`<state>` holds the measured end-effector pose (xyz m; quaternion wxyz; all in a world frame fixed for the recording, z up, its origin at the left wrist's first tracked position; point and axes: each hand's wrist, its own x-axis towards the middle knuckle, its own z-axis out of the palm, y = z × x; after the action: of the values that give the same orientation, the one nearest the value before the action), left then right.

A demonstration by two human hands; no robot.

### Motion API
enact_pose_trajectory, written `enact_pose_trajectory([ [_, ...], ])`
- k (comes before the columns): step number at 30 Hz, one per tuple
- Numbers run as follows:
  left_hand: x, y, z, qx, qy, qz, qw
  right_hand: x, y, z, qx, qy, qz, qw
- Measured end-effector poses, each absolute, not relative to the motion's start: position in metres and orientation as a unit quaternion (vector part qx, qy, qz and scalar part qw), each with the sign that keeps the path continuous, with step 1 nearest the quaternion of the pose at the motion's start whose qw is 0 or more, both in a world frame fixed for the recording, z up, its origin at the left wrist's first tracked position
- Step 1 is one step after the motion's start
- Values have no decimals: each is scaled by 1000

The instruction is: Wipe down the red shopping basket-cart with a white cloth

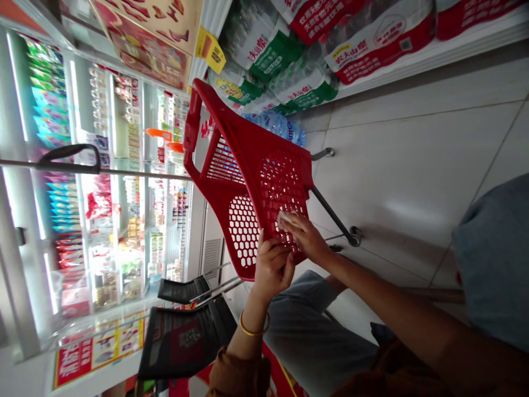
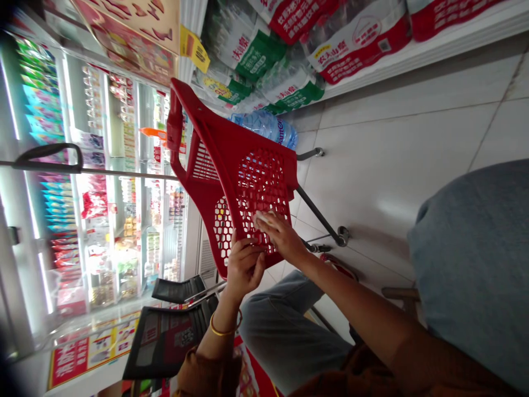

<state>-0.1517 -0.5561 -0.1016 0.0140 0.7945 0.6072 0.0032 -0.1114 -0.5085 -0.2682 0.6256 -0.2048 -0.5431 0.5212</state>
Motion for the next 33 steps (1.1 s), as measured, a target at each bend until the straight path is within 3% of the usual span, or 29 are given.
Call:
enact_pose_trajectory([
  [16,-155,-561,-102,802,597,-16,10,-108,-518,-306,-299,-545,513,592],
  [27,-153,-566,-103,805,593,-12,4,-109,-498,-242,-313,-448,537,643],
  [33,-154,-570,-104,808,589,-2,4,-104,-516,-261,-239,-539,524,615],
])
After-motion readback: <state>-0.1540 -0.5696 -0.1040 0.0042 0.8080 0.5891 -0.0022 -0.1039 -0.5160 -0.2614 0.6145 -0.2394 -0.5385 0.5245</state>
